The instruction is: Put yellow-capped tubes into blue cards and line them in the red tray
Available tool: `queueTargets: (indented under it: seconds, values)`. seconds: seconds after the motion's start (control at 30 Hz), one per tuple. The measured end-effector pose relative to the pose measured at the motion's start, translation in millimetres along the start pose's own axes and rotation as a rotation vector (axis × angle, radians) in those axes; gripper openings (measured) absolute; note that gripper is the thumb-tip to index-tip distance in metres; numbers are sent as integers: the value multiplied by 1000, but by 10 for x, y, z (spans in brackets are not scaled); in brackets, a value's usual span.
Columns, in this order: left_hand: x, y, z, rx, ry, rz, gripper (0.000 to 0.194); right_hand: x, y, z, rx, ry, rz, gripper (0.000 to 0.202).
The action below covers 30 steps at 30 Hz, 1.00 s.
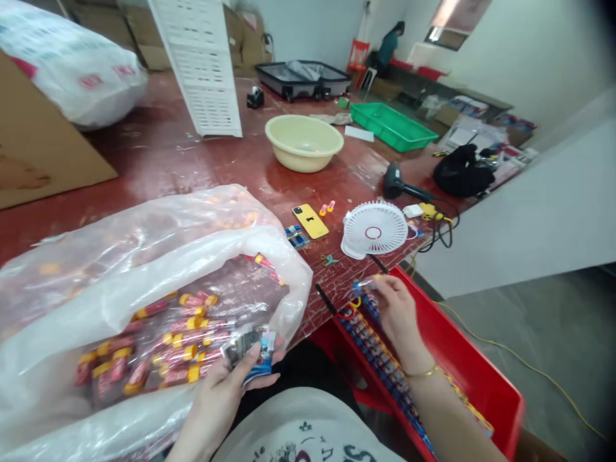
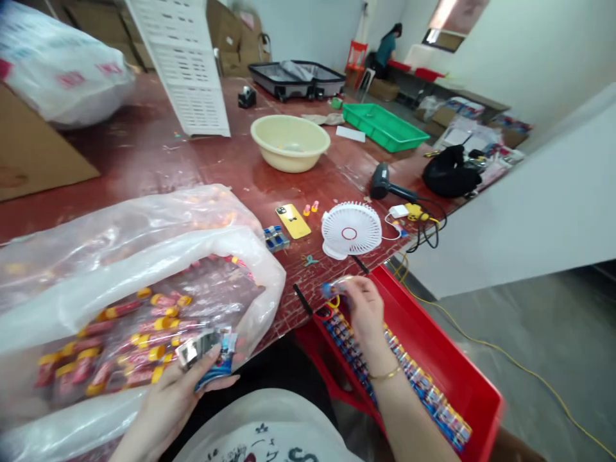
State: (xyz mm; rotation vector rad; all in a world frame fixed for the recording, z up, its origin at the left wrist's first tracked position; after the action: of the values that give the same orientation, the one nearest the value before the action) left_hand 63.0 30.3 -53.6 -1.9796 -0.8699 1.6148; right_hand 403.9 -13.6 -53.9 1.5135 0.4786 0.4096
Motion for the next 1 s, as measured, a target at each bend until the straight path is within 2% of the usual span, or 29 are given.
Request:
queueTargets:
  seconds: [0.03, 0.1, 0.17, 0.27, 0.37, 0.47, 0.57, 0.63, 0.7, 0.77, 0.83, 0.9, 0.97, 1.0]
  values:
    - [23, -8, 18, 23, -17, -10, 31, 191, -120, 379, -65, -144, 1, 28]
    - [62, -51, 44, 19, -71, -32, 31, 471, -426, 931, -197, -297, -40, 29]
    - [83, -97, 21, -24, -102, -42, 29, 643, -792, 1195, -331, -326, -118, 26]
    - [95, -118, -69, -62, -90, -13, 28, 765, -1263, 1220, -496, -289, -212, 20]
    - [81, -111, -139, -78, -47, 17, 29, 842, -1427, 1163, -600, -297, -201, 21]
    - [47, -155, -123, -97, -60, -26, 27, 834, -1259, 1199, -646, -345, -90, 23]
    - [32, -172, -69, -87, -105, -52, 28, 618, -898, 1093, -622, -323, 69, 29]
    - [48, -183, -36, -51, -111, -77, 29, 348, -602, 795, -571, -244, 175, 27]
    - [76, -214, 32, -10, -118, -125, 30, -15, -229, 227, -481, -69, 335, 22]
    - [90, -249, 150, 8, -141, -170, 32, -505, 199, -586, -350, 237, 569, 16]
    - [76, -256, 308, -5, -180, -168, 34, -1037, 466, -1447, -264, 598, 699, 15]
    - [33, -242, 469, -38, -221, -135, 34, -1454, 519, -2201, -288, 861, 719, 17]
    - [-29, -233, 612, -89, -261, -106, 34, -1721, 399, -2796, -367, 1012, 661, 17]
    - [-60, -238, 672, -116, -278, -104, 34, -1809, 314, -3019, -399, 1052, 625, 17]
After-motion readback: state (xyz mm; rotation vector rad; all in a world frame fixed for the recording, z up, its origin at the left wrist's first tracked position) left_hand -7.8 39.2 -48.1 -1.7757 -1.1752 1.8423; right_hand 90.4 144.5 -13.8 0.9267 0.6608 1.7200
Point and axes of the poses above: each hand's wrist, its own x-axis towards the middle knuckle, its own z-axis out of the back of the hand, y = z × x, the point moved 9 cm from there along x, towards the middle knuckle, and after that the axes turned 11 degrees about -y, right-handed, at the moved point
